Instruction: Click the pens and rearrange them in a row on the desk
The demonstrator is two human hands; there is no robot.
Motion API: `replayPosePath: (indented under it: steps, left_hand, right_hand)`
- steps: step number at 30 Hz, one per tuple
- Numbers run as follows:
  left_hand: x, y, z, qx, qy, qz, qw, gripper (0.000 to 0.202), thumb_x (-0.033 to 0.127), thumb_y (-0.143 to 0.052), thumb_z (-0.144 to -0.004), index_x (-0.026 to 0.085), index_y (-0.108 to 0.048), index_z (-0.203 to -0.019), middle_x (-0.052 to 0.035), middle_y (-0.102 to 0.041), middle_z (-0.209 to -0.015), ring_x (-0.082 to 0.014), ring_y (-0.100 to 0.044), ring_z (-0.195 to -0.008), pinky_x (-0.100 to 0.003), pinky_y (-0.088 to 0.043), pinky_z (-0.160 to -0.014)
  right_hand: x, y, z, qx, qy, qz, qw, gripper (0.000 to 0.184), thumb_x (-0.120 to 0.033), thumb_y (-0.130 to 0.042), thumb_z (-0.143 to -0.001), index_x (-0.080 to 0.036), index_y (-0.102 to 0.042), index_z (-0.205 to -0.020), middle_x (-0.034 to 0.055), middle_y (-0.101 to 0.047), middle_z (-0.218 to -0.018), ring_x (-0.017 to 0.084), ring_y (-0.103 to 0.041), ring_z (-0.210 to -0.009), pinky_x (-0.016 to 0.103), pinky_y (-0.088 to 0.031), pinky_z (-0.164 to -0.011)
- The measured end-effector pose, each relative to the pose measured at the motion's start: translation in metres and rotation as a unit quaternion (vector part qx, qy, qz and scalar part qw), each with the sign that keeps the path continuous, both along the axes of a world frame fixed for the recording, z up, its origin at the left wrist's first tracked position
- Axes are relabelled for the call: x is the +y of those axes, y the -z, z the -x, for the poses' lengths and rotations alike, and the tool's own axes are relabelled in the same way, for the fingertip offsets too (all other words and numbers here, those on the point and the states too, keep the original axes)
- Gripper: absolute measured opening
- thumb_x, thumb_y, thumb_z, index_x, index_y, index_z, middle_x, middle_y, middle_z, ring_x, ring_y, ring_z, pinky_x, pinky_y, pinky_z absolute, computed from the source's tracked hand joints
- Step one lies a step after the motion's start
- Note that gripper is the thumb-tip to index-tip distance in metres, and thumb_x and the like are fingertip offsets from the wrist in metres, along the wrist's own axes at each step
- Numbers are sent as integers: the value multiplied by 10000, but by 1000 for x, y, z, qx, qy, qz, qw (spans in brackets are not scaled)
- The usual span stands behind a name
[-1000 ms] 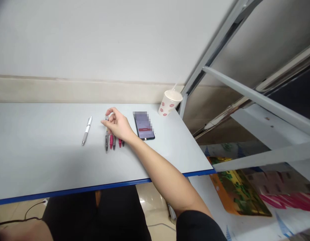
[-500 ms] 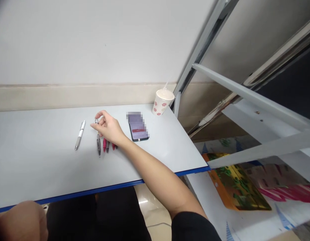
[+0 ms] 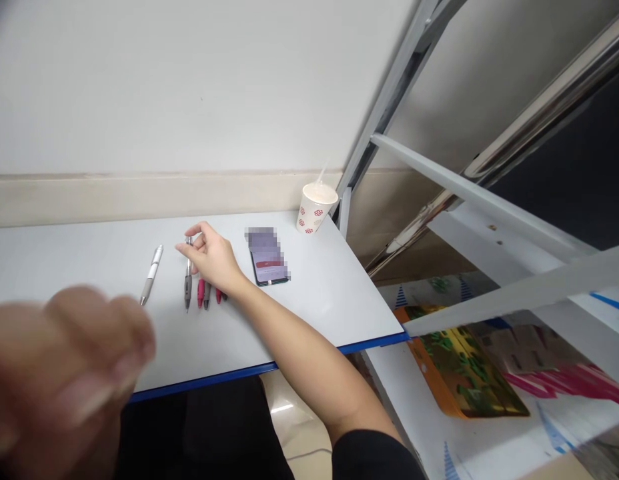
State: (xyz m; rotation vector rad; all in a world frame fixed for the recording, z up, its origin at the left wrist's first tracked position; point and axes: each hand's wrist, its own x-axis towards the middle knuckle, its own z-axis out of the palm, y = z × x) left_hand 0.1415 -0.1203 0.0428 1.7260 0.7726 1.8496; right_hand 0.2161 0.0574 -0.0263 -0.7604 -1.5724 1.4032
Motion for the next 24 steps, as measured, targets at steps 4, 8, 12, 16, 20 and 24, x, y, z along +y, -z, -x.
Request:
replayPosePath:
  steps: [4, 8, 12, 16, 20, 24]
  left_hand:
    - [73, -20, 43, -6, -118, 5, 993, 304, 399, -599, -1061, 236, -813, -919, -28, -713, -672, -199, -629, -554, -369, -432, -480]
    - [126, -13, 104, 109, -261, 203, 938, 423, 483, -577, -1020, 199, -664, -719, -2, -561, -585, -164, -482, -533, -314, -338, -533]
    - [138, 16, 136, 381, -260, 427, 778, 382, 572, -718, -847, 232, -565, -762, -18, -602, -643, -243, -579, -625, -323, -350, -611]
    - [132, 47, 140, 420, -211, 420, 777, 416, 531, -709, -776, 250, -561, -1044, 13, -619, -685, -274, -620, -672, -331, -377, -637]
    - [130, 59, 144, 337, -153, 407, 835, 489, 399, -662, -722, 240, -547, -1170, 51, -606, -682, -238, -632, -677, -328, -435, -686]
    - [129, 56, 149, 264, -110, 427, 857, 712, 352, -657, -693, 210, -510, -1376, 81, -567, -630, -214, -600, -629, -313, -432, -638]
  right_hand:
    - [5, -3, -3, 7, 65, -18, 998, 286, -387, -723, -898, -241, -560, -1082, -86, -525, -754, 122, -616, -554, 273, -482, -563]
    - [9, -4, -5, 3, 67, -22, 997, 272, -387, -734, -888, -235, -574, -1046, -84, -525, -724, 123, -595, -528, 281, -461, -557]
    - [8, -1, -3, -11, 46, -32, 998, 295, -367, -727, -896, -250, -566, -1114, -89, -538, -704, 137, -602, -548, 294, -479, -596]
    - [11, -4, -6, -49, 45, -38, 997, 239, -353, -729, -887, -236, -592, -1044, -81, -552, -684, 138, -595, -555, 297, -465, -601]
    - [19, -15, -21, -37, 84, -48, 995, 292, -398, -749, -879, -230, -606, -1070, -83, -561, -676, 132, -582, -568, 302, -475, -629]
    - [22, -16, -27, -42, 108, -60, 991, 278, -406, -760, -879, -223, -618, -1032, -89, -548, -636, 128, -570, -549, 315, -489, -666]
